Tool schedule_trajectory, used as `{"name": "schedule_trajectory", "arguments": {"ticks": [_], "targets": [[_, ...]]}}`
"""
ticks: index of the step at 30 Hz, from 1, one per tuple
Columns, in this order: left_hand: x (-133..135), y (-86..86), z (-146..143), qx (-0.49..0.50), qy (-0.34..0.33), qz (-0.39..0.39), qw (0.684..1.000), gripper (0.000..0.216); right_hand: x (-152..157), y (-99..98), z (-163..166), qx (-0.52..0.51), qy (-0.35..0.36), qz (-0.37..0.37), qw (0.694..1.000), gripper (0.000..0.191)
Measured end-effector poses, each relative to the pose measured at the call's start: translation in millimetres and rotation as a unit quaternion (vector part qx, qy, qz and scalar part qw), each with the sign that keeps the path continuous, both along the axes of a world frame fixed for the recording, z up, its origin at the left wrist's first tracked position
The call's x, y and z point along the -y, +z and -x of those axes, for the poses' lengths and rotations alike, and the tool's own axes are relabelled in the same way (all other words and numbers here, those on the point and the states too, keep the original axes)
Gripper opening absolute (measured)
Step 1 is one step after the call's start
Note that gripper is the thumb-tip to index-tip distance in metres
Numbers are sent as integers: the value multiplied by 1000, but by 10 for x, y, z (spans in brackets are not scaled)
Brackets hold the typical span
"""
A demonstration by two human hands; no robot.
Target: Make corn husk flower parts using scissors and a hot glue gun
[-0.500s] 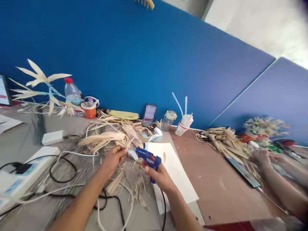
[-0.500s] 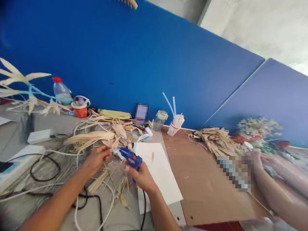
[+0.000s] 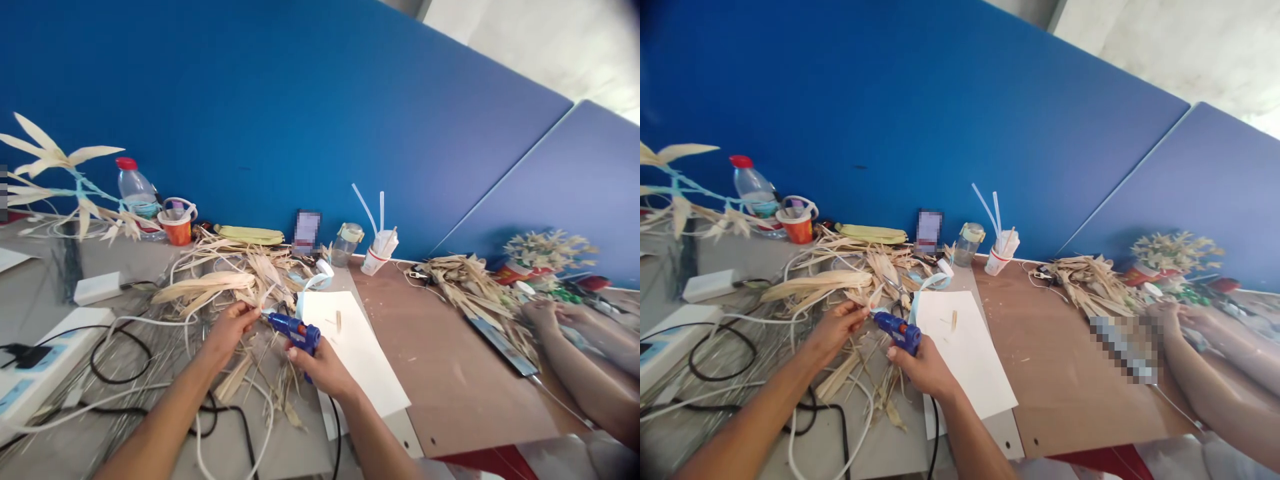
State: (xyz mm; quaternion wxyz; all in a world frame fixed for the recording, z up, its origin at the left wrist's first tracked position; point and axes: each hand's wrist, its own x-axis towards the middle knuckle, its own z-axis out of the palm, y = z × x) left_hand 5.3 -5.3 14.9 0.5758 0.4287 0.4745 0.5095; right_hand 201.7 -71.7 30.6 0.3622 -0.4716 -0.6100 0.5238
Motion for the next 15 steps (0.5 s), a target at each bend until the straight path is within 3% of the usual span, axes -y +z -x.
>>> {"name": "schedule_trajectory", "arguments": {"ticks": [15], "targets": [[-7,22,11,7,10,2,1000,28,-1,27,-16,-1,3,-27,1000,36]]}}
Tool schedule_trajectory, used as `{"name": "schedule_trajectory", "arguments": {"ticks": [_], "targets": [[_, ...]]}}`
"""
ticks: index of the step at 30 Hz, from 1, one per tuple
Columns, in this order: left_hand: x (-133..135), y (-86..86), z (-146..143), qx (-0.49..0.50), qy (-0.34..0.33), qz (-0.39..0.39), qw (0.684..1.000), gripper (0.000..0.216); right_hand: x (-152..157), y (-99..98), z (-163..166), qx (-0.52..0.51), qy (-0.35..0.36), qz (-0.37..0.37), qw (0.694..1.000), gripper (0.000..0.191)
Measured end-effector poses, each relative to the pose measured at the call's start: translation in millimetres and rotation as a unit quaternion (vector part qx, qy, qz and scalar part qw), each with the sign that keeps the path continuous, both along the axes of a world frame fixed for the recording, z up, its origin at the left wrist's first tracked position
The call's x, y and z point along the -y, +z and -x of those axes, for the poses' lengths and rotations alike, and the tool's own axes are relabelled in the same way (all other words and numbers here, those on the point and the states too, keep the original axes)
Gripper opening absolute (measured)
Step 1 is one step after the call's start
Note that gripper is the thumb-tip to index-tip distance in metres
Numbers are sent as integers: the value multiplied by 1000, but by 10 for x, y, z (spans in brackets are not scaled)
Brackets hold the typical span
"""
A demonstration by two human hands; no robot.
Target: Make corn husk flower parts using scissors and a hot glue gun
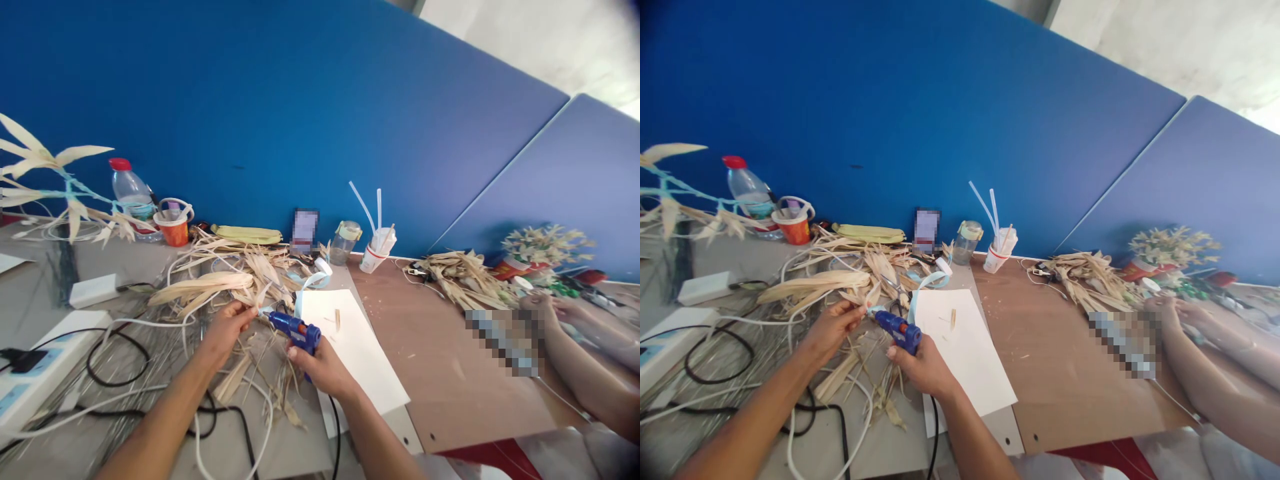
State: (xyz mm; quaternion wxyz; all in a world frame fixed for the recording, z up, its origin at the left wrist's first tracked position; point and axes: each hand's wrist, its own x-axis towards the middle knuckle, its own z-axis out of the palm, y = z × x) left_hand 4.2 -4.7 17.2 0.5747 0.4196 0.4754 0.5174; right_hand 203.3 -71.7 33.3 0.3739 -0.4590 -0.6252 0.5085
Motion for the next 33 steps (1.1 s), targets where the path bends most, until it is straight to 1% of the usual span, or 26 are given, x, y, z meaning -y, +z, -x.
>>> {"name": "schedule_trajectory", "arguments": {"ticks": [4,9,11,15,18,23,29,33], "targets": [[-8,-10,-4,-8,-4,-2,1000,28,-12,-8,13,4,1,1,1000,37],[-7,14,2,-7,4,-6,1000,30,4,-1,13,26,2,3,1000,33],[-3,24,2,-6,4,-5,1000,31,9,1,7,20,7,5,1000,34],[9,29,-8,-12,-7,0,1000,32,0,-1,8,-3,0,0,1000,35],[10,19,-11,-21,-16,-6,1000,31,-7,-17,13,11,-1,4,1000,33],[5,4,-1,-29,3,-20,999,29,7,-39,1,28,-5,9,1000,33],[-1,-17,-5,-37,-11,-25,999,28,3,-4,3,22,-6,1,1000,35],[-8,-16,0,-36,6,-34,999,27,10,-4,1,27,4,-9,1000,34]]}}
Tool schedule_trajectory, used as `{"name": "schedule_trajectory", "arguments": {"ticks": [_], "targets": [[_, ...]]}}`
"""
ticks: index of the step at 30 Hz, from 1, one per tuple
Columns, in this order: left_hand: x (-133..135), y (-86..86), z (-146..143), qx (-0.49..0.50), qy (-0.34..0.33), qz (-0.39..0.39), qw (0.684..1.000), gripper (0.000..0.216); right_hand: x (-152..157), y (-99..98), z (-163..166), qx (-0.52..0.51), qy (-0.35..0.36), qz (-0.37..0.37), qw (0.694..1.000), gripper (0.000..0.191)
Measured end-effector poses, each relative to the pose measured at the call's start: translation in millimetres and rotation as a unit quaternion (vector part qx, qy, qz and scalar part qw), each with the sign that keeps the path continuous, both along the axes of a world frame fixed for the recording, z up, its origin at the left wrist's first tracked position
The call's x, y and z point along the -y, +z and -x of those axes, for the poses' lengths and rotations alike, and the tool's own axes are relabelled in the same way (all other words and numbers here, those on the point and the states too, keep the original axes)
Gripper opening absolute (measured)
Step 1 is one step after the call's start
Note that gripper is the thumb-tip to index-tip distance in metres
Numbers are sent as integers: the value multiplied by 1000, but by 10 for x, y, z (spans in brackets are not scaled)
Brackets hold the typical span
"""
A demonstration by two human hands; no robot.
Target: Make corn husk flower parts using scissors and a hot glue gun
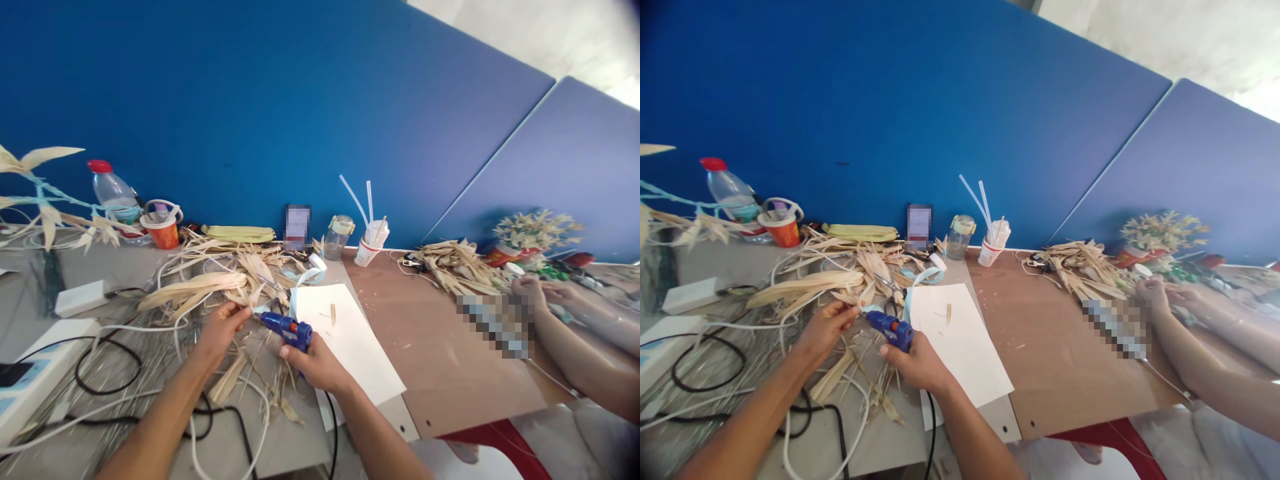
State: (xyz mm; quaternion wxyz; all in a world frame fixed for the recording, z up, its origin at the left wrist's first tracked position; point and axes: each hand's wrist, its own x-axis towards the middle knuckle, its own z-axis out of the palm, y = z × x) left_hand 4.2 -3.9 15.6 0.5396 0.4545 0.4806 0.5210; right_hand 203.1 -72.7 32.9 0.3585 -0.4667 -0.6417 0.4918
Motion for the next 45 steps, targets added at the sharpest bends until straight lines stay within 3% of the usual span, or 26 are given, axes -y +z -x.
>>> {"name": "schedule_trajectory", "arguments": {"ticks": [17,27,30,34,38,40,42,45], "targets": [[19,58,-27,18,-6,6,1000,28,-9,-24,-11,-19,-10,13,1000,37],[20,96,-15,60,-8,17,998,29,33,59,-34,-26,-6,15,1000,27],[22,72,-5,74,-19,24,997,27,35,116,-112,64,-86,-56,993,22],[23,65,6,133,-46,43,989,24,-3,118,-270,262,-191,-156,933,18],[39,95,17,186,-78,61,978,24,-28,34,-475,412,-217,-100,879,26],[49,116,19,201,-88,69,973,25,-17,54,-577,446,-204,-74,868,33],[59,130,18,205,-101,75,971,25,-2,152,-639,428,-185,-82,881,39],[74,126,15,192,-131,81,969,25,-26,371,-556,295,-140,-150,933,34]]}}
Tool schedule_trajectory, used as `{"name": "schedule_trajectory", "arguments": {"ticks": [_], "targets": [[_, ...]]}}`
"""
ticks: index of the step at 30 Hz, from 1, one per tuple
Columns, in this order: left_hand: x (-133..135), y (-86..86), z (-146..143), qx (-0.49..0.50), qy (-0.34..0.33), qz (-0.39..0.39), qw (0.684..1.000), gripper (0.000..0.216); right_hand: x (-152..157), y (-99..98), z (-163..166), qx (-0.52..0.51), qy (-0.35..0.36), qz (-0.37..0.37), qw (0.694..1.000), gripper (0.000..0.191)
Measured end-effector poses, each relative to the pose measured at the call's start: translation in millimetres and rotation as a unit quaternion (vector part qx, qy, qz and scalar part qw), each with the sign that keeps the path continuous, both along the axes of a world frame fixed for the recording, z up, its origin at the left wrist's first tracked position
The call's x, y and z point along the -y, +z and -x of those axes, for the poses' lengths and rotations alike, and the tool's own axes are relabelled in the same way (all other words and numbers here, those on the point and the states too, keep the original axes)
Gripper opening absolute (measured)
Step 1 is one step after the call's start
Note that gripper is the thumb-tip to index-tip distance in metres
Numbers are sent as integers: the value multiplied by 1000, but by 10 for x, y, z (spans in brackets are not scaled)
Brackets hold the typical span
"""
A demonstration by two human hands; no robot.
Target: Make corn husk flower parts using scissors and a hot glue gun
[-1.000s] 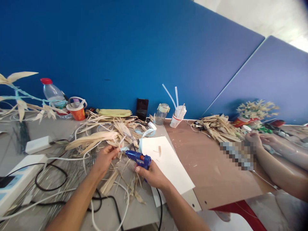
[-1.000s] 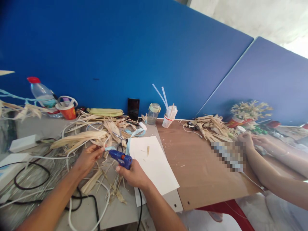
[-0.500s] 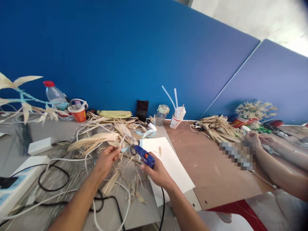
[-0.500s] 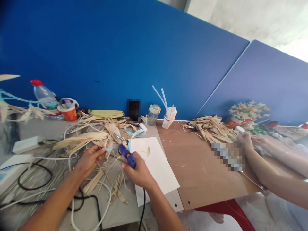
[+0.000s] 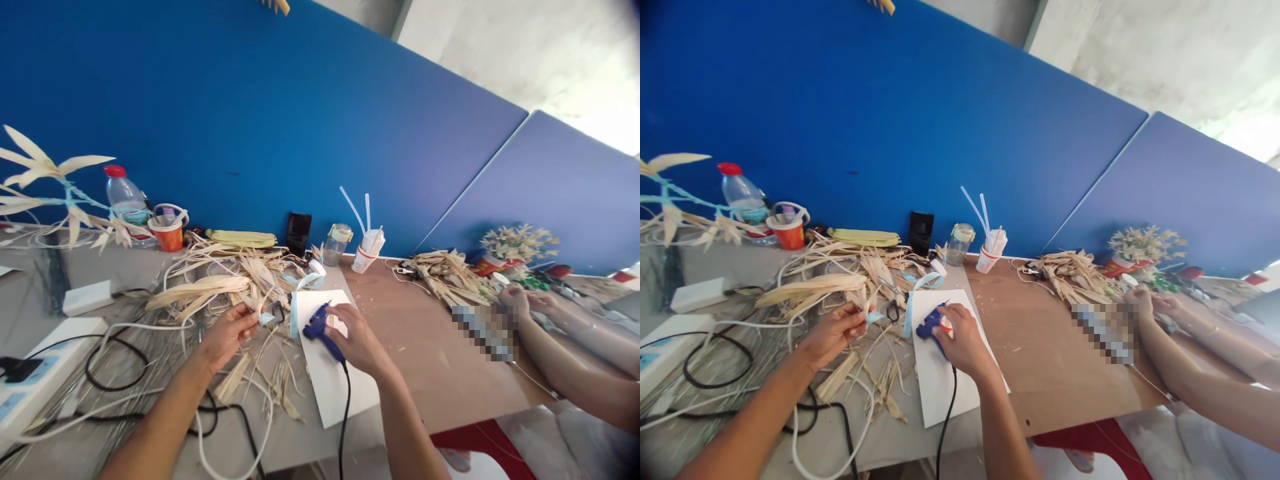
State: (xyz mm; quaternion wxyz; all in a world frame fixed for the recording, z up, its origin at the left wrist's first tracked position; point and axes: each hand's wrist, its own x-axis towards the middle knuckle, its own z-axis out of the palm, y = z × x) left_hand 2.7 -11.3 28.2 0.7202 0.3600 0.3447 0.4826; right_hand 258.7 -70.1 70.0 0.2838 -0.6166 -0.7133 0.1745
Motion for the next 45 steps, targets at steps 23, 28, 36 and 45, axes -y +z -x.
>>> {"name": "schedule_trajectory", "arguments": {"ticks": [23,28,36,45], "targets": [[35,-2,-51,-202,-61,-54,976,27,-431,-391,884,-320,22,253,913,8],[30,-5,-84,-235,-44,-67,969,23,-369,-339,965,-295,-12,227,928,6],[39,-60,-143,-172,-13,15,985,20,-230,-387,1151,-46,-12,31,998,18],[80,-17,-99,21,-45,79,996,34,-273,-381,1169,-230,-35,58,971,13]]}}
